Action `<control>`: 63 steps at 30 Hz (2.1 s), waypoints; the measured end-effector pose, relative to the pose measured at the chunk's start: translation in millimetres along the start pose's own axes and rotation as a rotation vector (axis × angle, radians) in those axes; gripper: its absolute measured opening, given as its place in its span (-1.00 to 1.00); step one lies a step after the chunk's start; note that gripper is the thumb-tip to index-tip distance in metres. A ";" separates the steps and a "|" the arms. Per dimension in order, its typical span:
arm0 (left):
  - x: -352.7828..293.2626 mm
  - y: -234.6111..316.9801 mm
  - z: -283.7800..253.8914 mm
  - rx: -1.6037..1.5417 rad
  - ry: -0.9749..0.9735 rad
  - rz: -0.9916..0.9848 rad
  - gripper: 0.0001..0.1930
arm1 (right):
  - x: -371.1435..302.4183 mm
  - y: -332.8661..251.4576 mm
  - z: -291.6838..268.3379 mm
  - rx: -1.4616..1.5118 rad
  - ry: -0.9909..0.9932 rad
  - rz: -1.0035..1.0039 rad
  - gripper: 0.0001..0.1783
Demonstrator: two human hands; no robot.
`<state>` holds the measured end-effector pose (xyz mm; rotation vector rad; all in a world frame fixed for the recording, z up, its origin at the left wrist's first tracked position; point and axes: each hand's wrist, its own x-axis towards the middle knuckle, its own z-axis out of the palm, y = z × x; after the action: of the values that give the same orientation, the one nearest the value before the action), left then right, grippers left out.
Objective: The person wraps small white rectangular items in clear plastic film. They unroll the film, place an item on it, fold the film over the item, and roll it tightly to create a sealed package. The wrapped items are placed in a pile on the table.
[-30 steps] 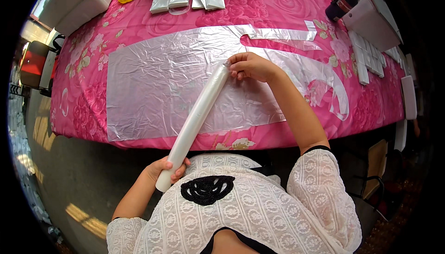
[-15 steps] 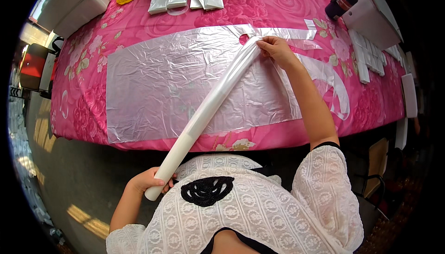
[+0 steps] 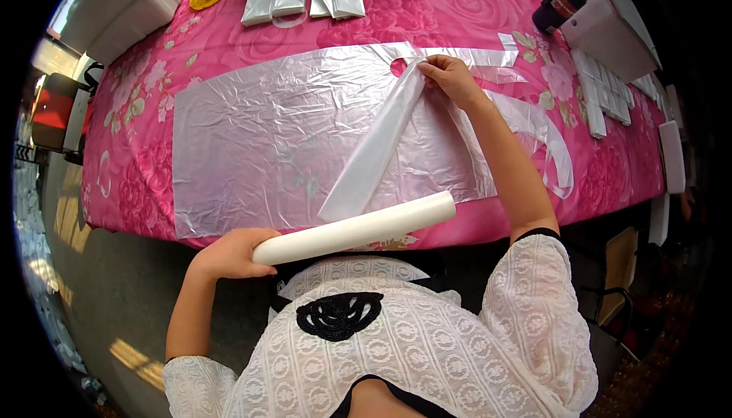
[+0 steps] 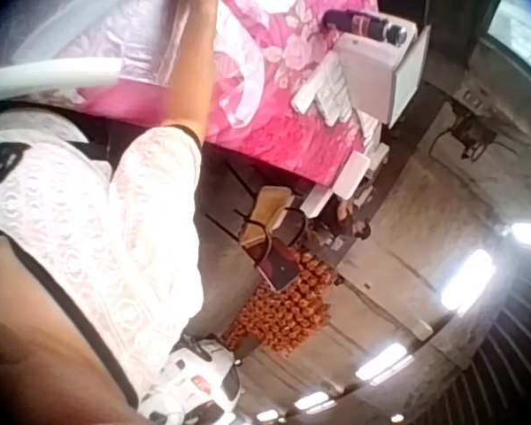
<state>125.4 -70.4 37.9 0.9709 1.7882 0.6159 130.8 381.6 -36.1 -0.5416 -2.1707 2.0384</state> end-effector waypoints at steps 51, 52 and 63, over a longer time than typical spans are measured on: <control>111.7 32.3 106.1 0.901 0.483 0.524 -0.46 | -144.9 -16.4 94.4 -0.992 -0.050 -0.650 -0.49; 111.8 30.6 107.9 0.903 0.497 0.533 -0.46 | -132.3 -16.6 95.0 -0.983 -0.039 -0.666 -0.49; 106.8 21.0 104.0 0.796 0.524 0.644 -0.46 | -4.4 -21.0 75.5 -0.992 0.063 -0.722 -0.54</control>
<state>205.6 28.5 -42.4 2.1356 2.2356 0.5744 106.8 308.2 -21.5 0.1384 -2.6563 0.5318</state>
